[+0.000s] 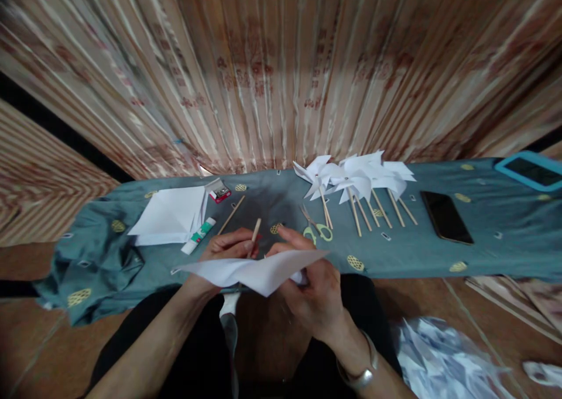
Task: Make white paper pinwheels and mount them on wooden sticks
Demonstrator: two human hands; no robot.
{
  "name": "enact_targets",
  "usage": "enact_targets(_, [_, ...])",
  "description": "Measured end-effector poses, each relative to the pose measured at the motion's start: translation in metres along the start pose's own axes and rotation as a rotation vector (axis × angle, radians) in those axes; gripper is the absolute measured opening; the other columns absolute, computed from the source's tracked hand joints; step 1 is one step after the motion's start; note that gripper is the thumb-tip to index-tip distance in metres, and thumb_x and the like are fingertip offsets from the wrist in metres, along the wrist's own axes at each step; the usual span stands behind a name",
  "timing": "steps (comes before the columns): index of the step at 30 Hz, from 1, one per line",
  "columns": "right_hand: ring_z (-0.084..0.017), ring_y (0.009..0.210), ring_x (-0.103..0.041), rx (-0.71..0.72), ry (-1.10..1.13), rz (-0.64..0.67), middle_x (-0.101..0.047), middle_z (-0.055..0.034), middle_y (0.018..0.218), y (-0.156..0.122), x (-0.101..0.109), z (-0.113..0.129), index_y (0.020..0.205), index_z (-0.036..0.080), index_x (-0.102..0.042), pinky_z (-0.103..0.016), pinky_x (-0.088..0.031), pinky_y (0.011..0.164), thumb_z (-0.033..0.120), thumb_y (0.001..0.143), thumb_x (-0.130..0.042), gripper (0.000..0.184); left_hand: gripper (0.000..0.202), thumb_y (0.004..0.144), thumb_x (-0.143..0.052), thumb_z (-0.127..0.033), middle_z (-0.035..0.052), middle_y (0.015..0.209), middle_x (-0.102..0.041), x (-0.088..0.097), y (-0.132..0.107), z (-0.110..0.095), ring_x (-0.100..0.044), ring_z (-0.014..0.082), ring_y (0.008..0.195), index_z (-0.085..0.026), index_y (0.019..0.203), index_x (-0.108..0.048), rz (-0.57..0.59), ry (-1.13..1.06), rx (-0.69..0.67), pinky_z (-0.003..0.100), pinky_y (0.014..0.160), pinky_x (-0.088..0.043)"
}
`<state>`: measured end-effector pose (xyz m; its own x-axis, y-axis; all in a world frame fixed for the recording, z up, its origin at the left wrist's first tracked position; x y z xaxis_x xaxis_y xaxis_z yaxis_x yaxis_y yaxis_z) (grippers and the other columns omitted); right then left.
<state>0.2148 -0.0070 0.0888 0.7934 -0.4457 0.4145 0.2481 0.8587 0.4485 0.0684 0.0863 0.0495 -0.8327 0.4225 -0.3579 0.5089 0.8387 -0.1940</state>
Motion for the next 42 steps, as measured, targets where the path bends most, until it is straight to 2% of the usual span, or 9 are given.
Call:
enact_targets(4, [-0.030, 0.107, -0.065, -0.009, 0.061, 0.076, -0.073, -0.0064, 0.101, -0.003, -0.003, 0.002, 0.103, 0.028, -0.068, -0.043, -0.056, 0.087, 0.036, 0.081, -0.063, 0.025, 0.024, 0.058, -0.085, -0.034, 0.0043, 0.074, -0.064, -0.005, -0.006, -0.006, -0.055, 0.0104, 0.061, -0.016, 0.074, -0.079, 0.089, 0.042, -0.019, 0.021, 0.054, -0.040])
enact_targets(7, [-0.029, 0.096, -0.068, -0.040, 0.142, 0.081, -0.073, -0.0065, 0.091, -0.001, -0.005, 0.002, 0.115, 0.028, -0.063, -0.041, -0.058, 0.077, 0.042, 0.082, -0.062, 0.036, 0.023, 0.059, -0.085, -0.033, 0.0044, 0.073, -0.064, 0.002, -0.002, -0.009, -0.056, 0.0113, 0.063, -0.018, 0.075, -0.079, 0.111, 0.100, -0.042, 0.021, 0.054, -0.040])
enact_targets(13, [-0.024, 0.074, -0.069, -0.088, 0.268, 0.081, -0.072, -0.0050, 0.082, 0.002, -0.011, 0.000, 0.126, 0.026, -0.054, -0.036, -0.056, 0.065, 0.054, 0.085, -0.055, 0.050, 0.018, 0.064, -0.082, -0.031, 0.0036, 0.075, -0.066, 0.016, -0.002, -0.010, -0.060, 0.0122, 0.066, -0.017, 0.074, -0.077, 0.044, 0.156, -0.073, 0.021, 0.056, -0.043])
enact_targets(18, [-0.024, 0.079, -0.069, -0.114, 0.254, 0.096, -0.073, -0.0046, 0.084, -0.002, -0.018, -0.008, 0.126, 0.025, -0.054, -0.037, -0.056, 0.073, 0.051, 0.083, -0.061, 0.051, 0.025, 0.062, -0.081, -0.035, 0.0003, 0.059, -0.063, 0.024, -0.001, -0.012, -0.059, 0.0116, 0.054, -0.015, 0.075, -0.070, -0.054, 0.070, -0.017, 0.022, 0.052, -0.042])
enact_targets(26, [-0.025, 0.084, -0.069, -0.123, 0.279, 0.166, -0.073, -0.0042, 0.087, -0.006, -0.024, -0.014, 0.127, 0.026, -0.052, -0.039, -0.056, 0.075, 0.050, 0.082, -0.062, 0.052, 0.016, 0.061, -0.078, -0.027, -0.0022, 0.050, -0.058, 0.024, -0.002, -0.010, -0.046, 0.0058, 0.044, -0.015, 0.071, -0.072, -0.069, 0.008, 0.032, 0.019, 0.045, -0.033])
enact_targets(30, [-0.025, 0.085, -0.069, -0.115, 0.283, 0.143, -0.073, -0.0045, 0.087, -0.004, -0.022, -0.012, 0.127, 0.026, -0.053, -0.040, -0.056, 0.075, 0.050, 0.083, -0.061, 0.051, 0.017, 0.063, -0.078, -0.024, -0.0012, 0.063, -0.060, 0.026, -0.003, -0.008, -0.047, 0.0055, 0.051, -0.016, 0.078, -0.076, -0.077, 0.023, -0.016, 0.019, 0.046, -0.032])
enact_targets(35, [-0.027, 0.089, -0.069, -0.131, 0.270, 0.137, -0.073, -0.0057, 0.088, -0.005, -0.022, -0.015, 0.126, 0.026, -0.054, -0.041, -0.056, 0.076, 0.050, 0.083, -0.060, 0.050, 0.040, 0.068, -0.076, -0.029, 0.0015, 0.083, -0.067, 0.028, -0.002, -0.005, -0.038, 0.0018, 0.046, -0.023, 0.107, -0.073, -0.068, -0.045, -0.029, 0.019, 0.043, -0.025])
enact_targets(38, [-0.028, 0.089, -0.069, -0.137, 0.273, 0.142, -0.073, -0.0062, 0.088, -0.007, -0.023, -0.017, 0.127, 0.026, -0.054, -0.041, -0.056, 0.076, 0.049, 0.083, -0.061, 0.050, 0.037, 0.071, -0.076, -0.038, -0.0007, 0.071, -0.064, 0.029, 0.000, -0.006, -0.029, 0.0003, 0.041, -0.020, 0.104, -0.075, -0.075, -0.023, -0.040, 0.020, 0.041, -0.020])
enact_targets(42, [-0.028, 0.088, -0.069, -0.140, 0.264, 0.161, -0.073, -0.0058, 0.088, -0.007, -0.024, -0.018, 0.127, 0.027, -0.054, -0.041, -0.057, 0.077, 0.047, 0.082, -0.063, 0.051, 0.040, 0.068, -0.078, -0.041, -0.0035, 0.058, -0.057, 0.030, -0.001, -0.004, -0.029, 0.0007, 0.039, -0.017, 0.100, -0.076, -0.104, 0.010, -0.008, 0.020, 0.039, -0.019])
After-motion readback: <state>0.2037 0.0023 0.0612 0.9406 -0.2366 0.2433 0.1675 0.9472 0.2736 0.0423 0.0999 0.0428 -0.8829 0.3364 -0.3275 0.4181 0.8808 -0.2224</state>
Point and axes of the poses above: each hand's wrist, its own y-axis towards the middle knuckle, its own x-axis out of the back of the hand, z = x × y, the point moved 5 cm from there along y, towards the middle knuckle
